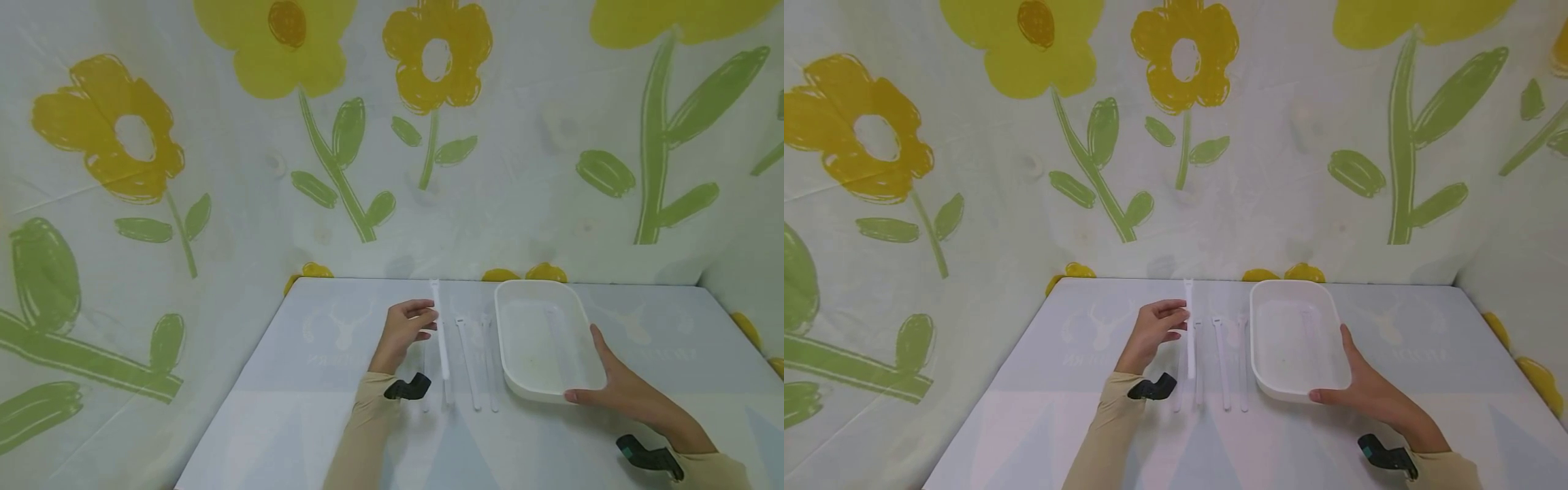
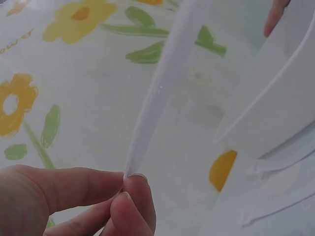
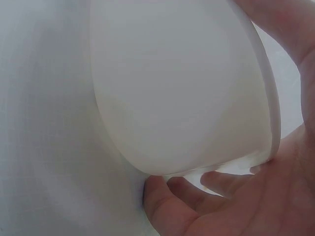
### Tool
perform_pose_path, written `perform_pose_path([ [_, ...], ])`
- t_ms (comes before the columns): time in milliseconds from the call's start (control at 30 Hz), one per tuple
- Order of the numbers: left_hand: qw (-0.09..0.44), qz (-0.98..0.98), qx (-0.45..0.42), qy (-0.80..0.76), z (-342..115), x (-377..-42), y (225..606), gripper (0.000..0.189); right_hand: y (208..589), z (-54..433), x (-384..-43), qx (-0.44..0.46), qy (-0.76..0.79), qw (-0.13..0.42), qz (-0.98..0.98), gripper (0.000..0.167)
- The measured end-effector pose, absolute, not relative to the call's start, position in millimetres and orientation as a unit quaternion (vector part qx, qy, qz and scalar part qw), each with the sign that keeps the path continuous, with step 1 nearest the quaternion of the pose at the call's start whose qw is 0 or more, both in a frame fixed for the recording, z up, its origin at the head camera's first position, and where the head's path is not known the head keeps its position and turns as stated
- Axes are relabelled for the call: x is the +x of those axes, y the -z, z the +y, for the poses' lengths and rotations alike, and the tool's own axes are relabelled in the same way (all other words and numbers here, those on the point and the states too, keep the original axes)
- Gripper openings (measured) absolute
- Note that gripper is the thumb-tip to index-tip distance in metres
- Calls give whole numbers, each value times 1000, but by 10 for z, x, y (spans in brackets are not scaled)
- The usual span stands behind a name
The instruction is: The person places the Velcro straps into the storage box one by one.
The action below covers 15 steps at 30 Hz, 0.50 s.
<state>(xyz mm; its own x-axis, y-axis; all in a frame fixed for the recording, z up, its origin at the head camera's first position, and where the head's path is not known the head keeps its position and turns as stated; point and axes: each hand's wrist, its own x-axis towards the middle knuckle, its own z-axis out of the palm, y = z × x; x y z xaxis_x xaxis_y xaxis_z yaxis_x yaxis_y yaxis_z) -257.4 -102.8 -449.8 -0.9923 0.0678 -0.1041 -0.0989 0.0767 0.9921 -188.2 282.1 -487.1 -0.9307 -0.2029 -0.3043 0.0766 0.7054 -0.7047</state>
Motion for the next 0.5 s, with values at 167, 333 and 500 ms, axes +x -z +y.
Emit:
perform_pose_path([
  [167,62,724,-3,-687,-966,-2591,4472,31,4870,2816,-1885,-30,381,184,905,142],
  [333,62,722,3,-689,-911,-2584,4457,32,4873,2802,-1882,-24,373,186,909,143],
  [500,62,714,9,-697,-858,-2579,4418,33,4876,2793,-1866,-22,375,186,908,142],
])
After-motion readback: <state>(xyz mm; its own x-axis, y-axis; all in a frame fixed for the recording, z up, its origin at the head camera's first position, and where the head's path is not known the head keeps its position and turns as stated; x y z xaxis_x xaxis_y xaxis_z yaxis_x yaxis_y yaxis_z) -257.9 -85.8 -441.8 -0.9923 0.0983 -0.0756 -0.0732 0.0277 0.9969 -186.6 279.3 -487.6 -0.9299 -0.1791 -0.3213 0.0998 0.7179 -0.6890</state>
